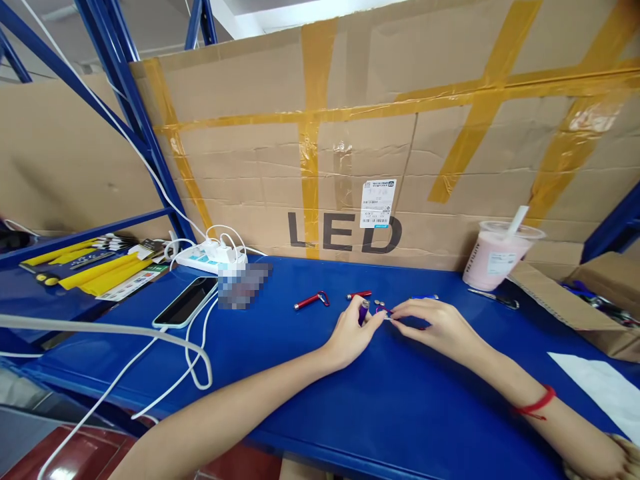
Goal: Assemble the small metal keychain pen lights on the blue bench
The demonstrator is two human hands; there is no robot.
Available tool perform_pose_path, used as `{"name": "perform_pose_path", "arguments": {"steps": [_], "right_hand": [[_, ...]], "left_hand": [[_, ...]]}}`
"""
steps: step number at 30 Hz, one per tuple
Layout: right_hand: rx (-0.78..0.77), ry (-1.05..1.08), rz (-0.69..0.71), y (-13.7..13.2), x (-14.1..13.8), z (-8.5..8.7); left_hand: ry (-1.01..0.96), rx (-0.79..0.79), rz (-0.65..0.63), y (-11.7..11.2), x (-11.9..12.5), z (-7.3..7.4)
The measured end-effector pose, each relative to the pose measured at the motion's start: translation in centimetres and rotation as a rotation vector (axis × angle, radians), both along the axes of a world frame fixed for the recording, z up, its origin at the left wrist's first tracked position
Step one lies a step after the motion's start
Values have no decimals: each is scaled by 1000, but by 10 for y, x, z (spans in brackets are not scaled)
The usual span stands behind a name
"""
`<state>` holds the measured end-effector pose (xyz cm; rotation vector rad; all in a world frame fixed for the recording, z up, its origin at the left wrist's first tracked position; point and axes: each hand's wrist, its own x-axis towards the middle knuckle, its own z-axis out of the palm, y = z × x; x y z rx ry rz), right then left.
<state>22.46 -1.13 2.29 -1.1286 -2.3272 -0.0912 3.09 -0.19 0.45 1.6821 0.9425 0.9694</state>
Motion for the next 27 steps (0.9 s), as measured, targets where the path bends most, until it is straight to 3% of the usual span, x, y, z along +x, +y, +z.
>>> {"name": "perform_pose_path", "arguments": {"steps": [6,12,16,23,27], "right_hand": [[6,36,112,-4,-6,-4],[21,-2,31,-9,-11,-6],[57,-47,52,-14,-18,-5],[167,-201,66,-13,-21,-4],[151,-207,80,-12,-20,-3]], "left_hand": [[14,84,-26,3,-1,-1],[-15,151,-31,5,-1,-4],[31,197,-55,4,-2,-2],[-72,121,-97,4,-2,-6],[-62,123,-79,5,-2,-8]]}}
